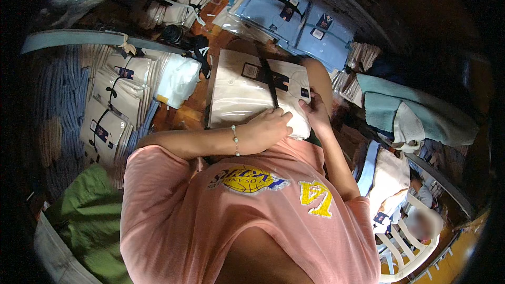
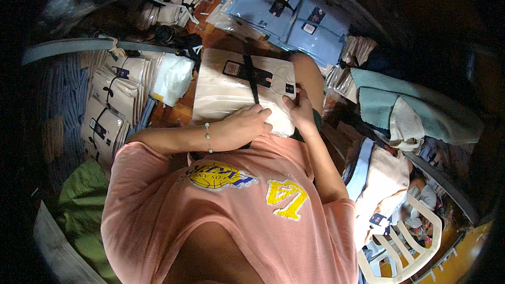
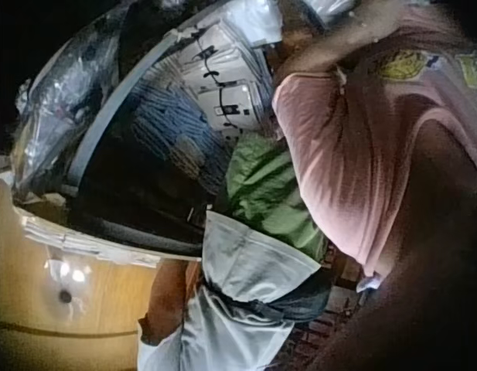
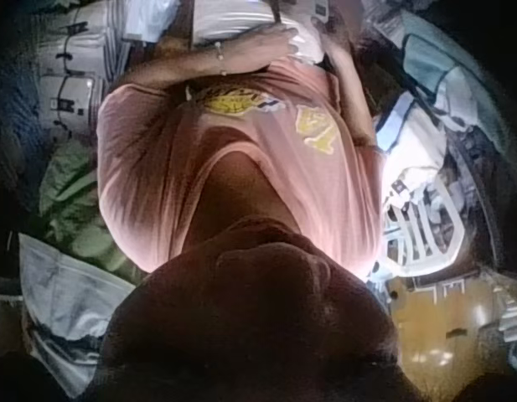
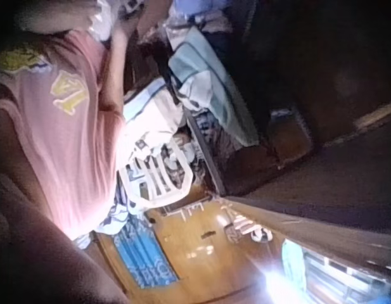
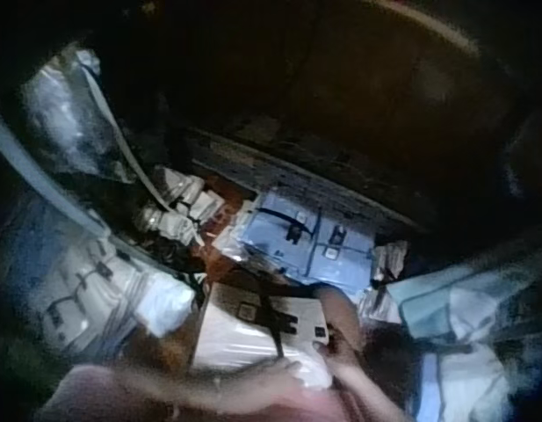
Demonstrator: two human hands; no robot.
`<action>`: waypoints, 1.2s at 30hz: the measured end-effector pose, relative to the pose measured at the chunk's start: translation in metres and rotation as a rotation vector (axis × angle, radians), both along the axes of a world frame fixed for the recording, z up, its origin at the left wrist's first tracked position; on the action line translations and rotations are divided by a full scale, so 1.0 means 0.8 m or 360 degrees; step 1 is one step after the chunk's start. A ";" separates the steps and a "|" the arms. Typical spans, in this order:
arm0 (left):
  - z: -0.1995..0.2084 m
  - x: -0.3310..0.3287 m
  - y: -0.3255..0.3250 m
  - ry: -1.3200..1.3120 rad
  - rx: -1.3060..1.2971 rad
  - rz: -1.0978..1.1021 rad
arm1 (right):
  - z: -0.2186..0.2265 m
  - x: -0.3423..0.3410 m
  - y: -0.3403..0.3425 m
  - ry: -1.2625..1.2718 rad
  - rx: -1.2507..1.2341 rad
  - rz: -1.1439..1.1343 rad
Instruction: The person folds a light-colored shirt by hand, repeatedly aligning the sleeves and edges before placing it on a pile. The person continues folding multiple shirts in a similar manner.
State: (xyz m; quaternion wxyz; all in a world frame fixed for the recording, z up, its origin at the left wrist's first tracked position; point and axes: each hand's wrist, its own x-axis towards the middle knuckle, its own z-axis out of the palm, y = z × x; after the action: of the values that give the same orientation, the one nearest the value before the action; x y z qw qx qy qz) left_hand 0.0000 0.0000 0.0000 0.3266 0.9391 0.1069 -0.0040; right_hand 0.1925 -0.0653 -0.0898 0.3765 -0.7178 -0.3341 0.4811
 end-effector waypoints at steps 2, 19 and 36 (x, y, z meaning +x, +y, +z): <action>0.004 0.000 -0.001 0.0001 0.0033 -0.0014 | 0.012 -0.005 0.003 -0.0101 -0.0113 0.0040; -0.066 -0.100 0.092 -0.0643 -0.1125 0.1860 | 0.054 0.011 0.032 0.0419 -0.0197 -0.0213; -0.227 0.164 0.345 -0.0766 -0.0417 0.1813 | 0.492 0.146 -0.006 -0.1695 0.2104 -0.0109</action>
State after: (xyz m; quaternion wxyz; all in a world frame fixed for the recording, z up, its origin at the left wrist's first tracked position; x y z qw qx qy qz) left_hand 0.1309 0.2760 -0.1814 0.4047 0.6616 0.5122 0.3690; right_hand 0.3090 -0.0697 0.3042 0.5254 -0.4905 -0.6572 -0.2267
